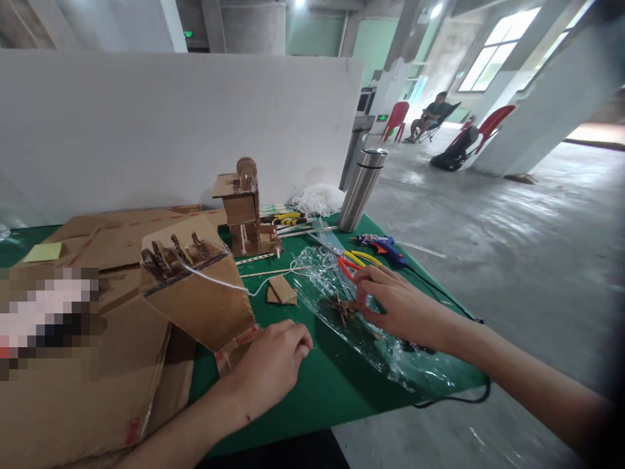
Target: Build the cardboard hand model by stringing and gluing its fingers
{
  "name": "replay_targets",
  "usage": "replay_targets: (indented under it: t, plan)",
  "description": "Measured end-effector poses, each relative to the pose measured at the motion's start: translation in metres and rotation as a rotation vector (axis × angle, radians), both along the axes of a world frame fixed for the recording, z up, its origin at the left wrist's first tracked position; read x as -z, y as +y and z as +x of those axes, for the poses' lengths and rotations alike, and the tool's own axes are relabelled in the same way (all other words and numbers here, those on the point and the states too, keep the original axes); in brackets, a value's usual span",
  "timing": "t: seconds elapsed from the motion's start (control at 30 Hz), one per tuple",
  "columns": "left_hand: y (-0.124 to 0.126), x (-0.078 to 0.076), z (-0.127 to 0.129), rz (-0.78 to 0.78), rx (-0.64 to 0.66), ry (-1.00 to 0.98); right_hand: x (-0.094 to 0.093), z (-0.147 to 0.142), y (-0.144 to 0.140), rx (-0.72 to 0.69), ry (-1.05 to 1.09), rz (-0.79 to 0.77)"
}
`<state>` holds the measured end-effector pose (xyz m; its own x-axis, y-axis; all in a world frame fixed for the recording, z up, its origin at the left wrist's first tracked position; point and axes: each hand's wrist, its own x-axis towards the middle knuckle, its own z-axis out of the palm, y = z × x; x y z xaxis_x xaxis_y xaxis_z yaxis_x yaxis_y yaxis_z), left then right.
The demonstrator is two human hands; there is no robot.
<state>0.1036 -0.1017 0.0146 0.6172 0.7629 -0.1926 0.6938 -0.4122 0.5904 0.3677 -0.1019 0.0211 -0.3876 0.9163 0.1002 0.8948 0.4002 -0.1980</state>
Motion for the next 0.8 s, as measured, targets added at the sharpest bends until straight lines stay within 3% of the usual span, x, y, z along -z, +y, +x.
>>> replay_targets:
  t: [0.2,0.43,0.67,0.8]
  plan:
    - [0.034,-0.024,0.035,0.061,-0.024,-0.233,-0.011,-0.007,-0.007,-0.024,-0.022,-0.054]
    - [0.070,-0.014,0.080,0.067,0.011,-0.311,-0.014,-0.042,-0.024,-0.207,-0.101,-0.165]
    - [0.068,-0.007,0.079,0.108,0.032,-0.294,0.016,-0.075,-0.022,-0.370,-0.235,0.011]
    - [0.068,-0.002,0.071,0.093,0.020,-0.362,0.025,-0.080,-0.015,-0.402,-0.262,-0.003]
